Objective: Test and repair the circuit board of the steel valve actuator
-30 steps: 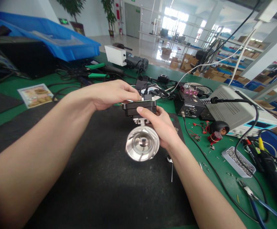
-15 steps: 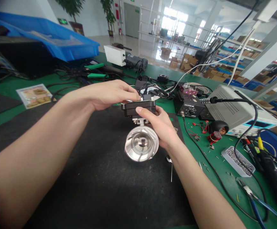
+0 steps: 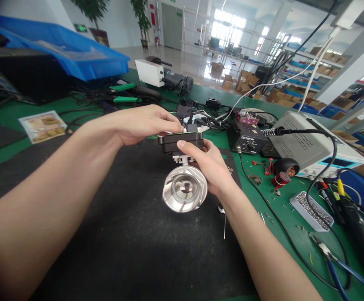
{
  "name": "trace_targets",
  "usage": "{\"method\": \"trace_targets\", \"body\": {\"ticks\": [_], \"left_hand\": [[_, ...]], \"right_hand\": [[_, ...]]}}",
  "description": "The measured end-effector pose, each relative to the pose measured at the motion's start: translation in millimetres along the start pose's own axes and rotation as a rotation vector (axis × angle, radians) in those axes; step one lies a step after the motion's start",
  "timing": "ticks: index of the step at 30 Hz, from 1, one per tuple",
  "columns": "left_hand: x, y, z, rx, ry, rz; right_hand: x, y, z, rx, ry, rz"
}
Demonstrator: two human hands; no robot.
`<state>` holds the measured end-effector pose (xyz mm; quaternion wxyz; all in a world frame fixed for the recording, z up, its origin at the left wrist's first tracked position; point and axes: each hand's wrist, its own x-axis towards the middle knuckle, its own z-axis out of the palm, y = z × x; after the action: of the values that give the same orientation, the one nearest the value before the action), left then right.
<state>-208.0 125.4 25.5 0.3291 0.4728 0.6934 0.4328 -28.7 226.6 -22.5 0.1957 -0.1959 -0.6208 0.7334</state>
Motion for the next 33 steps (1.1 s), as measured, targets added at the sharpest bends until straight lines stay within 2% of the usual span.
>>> {"method": "trace_targets", "body": {"ticks": [33], "left_hand": [[-0.1, -1.8, -1.0, 0.002, 0.004, -0.017]], "right_hand": [[0.2, -1.2, -0.4, 0.003, -0.013, -0.002]]}}
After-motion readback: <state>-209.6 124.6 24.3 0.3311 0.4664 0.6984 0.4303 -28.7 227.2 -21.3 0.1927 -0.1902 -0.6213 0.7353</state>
